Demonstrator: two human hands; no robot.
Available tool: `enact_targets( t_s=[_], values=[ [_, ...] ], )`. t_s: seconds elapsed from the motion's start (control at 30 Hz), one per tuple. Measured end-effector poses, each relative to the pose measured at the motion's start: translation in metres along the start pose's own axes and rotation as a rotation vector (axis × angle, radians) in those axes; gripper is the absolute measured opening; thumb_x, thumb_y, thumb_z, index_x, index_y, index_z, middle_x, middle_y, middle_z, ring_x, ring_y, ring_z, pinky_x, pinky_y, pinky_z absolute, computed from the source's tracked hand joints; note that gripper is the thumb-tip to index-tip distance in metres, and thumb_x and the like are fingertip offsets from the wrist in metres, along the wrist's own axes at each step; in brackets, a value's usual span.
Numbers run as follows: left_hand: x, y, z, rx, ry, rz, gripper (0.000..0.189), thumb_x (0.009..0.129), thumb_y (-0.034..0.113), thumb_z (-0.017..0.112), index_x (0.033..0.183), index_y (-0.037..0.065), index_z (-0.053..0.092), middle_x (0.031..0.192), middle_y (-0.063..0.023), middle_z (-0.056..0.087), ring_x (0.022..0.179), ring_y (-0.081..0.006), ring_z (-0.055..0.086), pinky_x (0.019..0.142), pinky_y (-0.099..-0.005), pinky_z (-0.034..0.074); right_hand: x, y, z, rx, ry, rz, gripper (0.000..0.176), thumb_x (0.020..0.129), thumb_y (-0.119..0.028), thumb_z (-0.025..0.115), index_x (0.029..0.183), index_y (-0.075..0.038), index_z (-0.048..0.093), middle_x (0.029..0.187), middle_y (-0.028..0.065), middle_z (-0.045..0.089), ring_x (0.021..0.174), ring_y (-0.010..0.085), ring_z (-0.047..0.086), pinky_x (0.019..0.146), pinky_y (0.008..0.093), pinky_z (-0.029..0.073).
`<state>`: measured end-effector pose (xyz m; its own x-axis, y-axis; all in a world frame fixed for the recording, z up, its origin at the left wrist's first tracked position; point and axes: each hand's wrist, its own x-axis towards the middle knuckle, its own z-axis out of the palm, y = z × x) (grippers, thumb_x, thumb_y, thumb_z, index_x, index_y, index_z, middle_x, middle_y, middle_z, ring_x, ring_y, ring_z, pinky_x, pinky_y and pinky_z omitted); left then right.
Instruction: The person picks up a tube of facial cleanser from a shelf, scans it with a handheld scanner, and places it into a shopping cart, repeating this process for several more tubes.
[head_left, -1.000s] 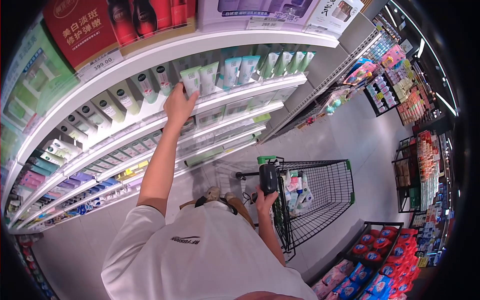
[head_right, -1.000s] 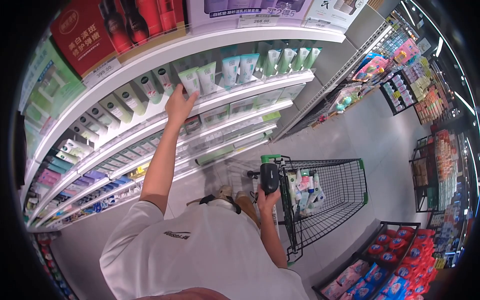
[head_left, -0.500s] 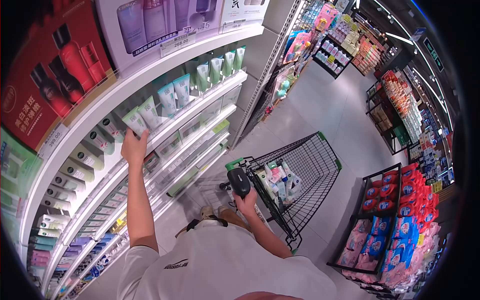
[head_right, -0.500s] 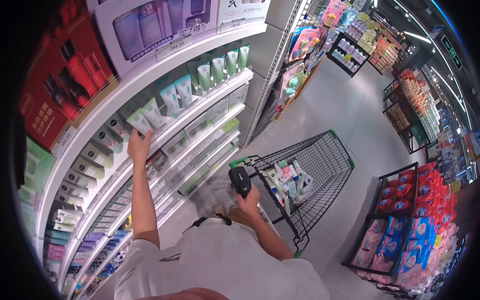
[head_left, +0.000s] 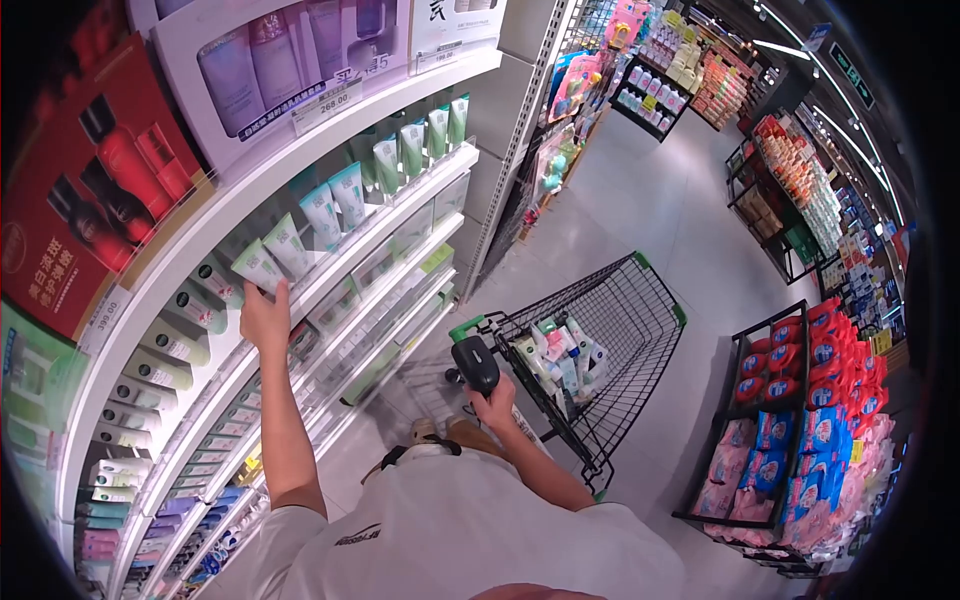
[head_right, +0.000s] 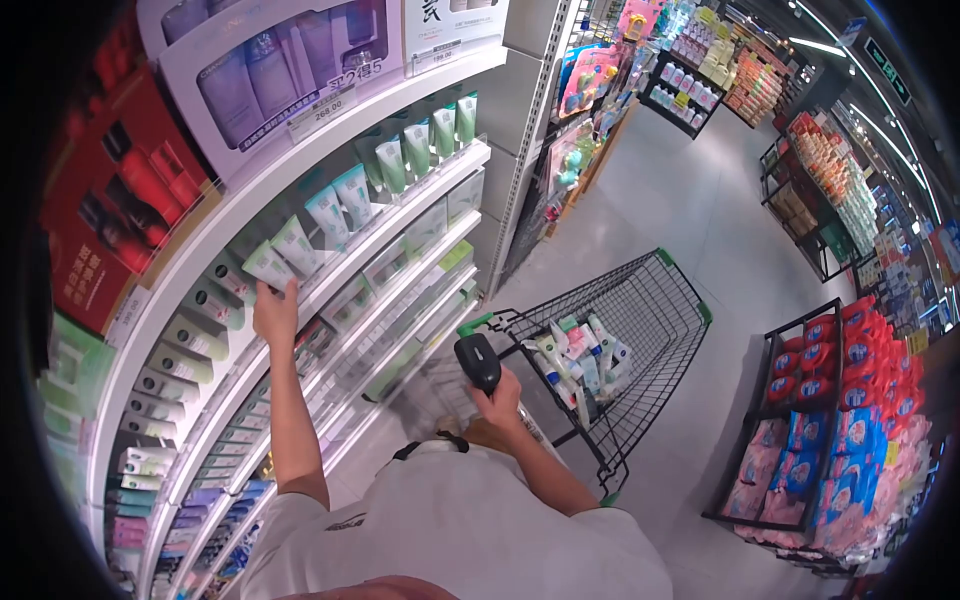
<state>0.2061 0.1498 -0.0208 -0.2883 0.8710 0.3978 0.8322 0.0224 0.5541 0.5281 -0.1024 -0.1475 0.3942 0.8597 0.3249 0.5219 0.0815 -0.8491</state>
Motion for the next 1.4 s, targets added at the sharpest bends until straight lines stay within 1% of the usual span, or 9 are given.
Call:
enact_targets(
  t_s=[0.23,0.5,0.7,0.77,0.8,0.87,1.3,1.37,1.4],
  values=[
    [-0.001,0.001,-0.001,-0.155,0.050,-0.039,0.051,0.085,0.041,0.071,0.121,0.007,0.057,0.103,-0.0155,0.074,0.093,-0.0376,0.070,0.080,-0.0482,0.052,0.002,-0.001,0.005,0.085,0.016,0.115,0.027,0.072,-0.014,0.075,0.096,-0.004,0.069,0.086,0.0165,0.068,0.079,0.0362,0.066,0.074,0.0395,0.051],
    [0.000,-0.003,0.001,-0.144,0.052,-0.058,0.050,0.085,0.041,0.072,0.119,0.007,0.058,0.102,-0.0158,0.073,0.093,-0.0383,0.070,0.080,-0.0477,0.052,0.002,0.010,0.010,0.060,0.051,0.048,0.026,0.072,-0.015,0.076,0.095,-0.005,0.069,0.080,0.0157,0.068,0.075,0.0353,0.067,0.072,0.0399,0.052],
    [0.001,-0.004,0.000,-0.216,0.098,-0.018,0.051,0.086,0.041,0.072,0.120,0.006,0.058,0.101,-0.0152,0.074,0.091,-0.0370,0.070,0.079,-0.0461,0.052,-0.001,0.018,0.012,0.064,0.047,0.117,0.027,0.071,-0.017,0.077,0.094,-0.004,0.069,0.083,0.0156,0.069,0.078,0.0356,0.067,0.073,0.0404,0.051],
    [0.001,-0.002,-0.003,-0.226,0.079,-0.070,0.049,0.087,0.041,0.072,0.116,0.004,0.060,0.103,-0.0147,0.074,0.093,-0.0304,0.072,0.081,-0.0395,0.053,0.000,0.018,0.013,0.057,0.069,0.088,0.026,0.071,-0.017,0.078,0.093,-0.005,0.069,0.083,0.0150,0.068,0.078,0.0357,0.067,0.073,0.0410,0.051],
    [0.001,-0.002,-0.002,-0.227,0.079,-0.071,0.049,0.087,0.041,0.072,0.116,0.004,0.060,0.103,-0.0147,0.074,0.093,-0.0304,0.072,0.081,-0.0395,0.053,-0.001,0.019,0.013,0.057,0.069,0.087,0.026,0.071,-0.017,0.078,0.093,-0.005,0.069,0.083,0.0150,0.068,0.078,0.0357,0.067,0.073,0.0410,0.051],
    [0.001,-0.005,0.000,-0.271,0.107,-0.055,0.050,0.087,0.039,0.072,0.118,0.004,0.057,0.096,-0.0152,0.074,0.089,-0.0361,0.071,0.077,-0.0448,0.052,-0.001,0.021,0.013,0.058,0.075,0.100,0.026,0.071,-0.017,0.078,0.092,-0.005,0.069,0.082,0.0146,0.068,0.077,0.0358,0.066,0.073,0.0414,0.051],
    [0.002,-0.007,0.002,-0.404,0.121,-0.041,0.047,0.088,0.038,0.071,0.117,0.004,0.056,0.091,-0.0133,0.074,0.084,-0.0312,0.071,0.074,-0.0406,0.052,0.002,0.017,0.011,0.117,0.053,0.139,0.024,0.071,-0.017,0.078,0.090,-0.004,0.070,0.078,0.0149,0.067,0.075,0.0355,0.066,0.072,0.0410,0.051],
    [0.002,-0.003,-0.005,-0.398,0.054,-0.100,0.050,0.091,0.027,0.073,0.125,-0.004,0.054,0.107,-0.0156,0.072,0.097,-0.0201,0.072,0.085,-0.0300,0.053,0.003,0.018,0.010,0.084,0.029,0.127,0.024,0.072,-0.018,0.078,0.091,-0.004,0.070,0.081,0.0148,0.068,0.077,0.0345,0.066,0.072,0.0407,0.051],
    [0.002,-0.002,-0.004,-0.399,0.054,-0.099,0.050,0.091,0.027,0.073,0.125,-0.004,0.054,0.107,-0.0156,0.072,0.097,-0.0201,0.072,0.085,-0.0300,0.053,0.003,0.018,0.010,0.085,0.031,0.127,0.024,0.072,-0.018,0.078,0.091,-0.004,0.070,0.081,0.0148,0.068,0.077,0.0345,0.066,0.072,0.0407,0.051]
  ],
)
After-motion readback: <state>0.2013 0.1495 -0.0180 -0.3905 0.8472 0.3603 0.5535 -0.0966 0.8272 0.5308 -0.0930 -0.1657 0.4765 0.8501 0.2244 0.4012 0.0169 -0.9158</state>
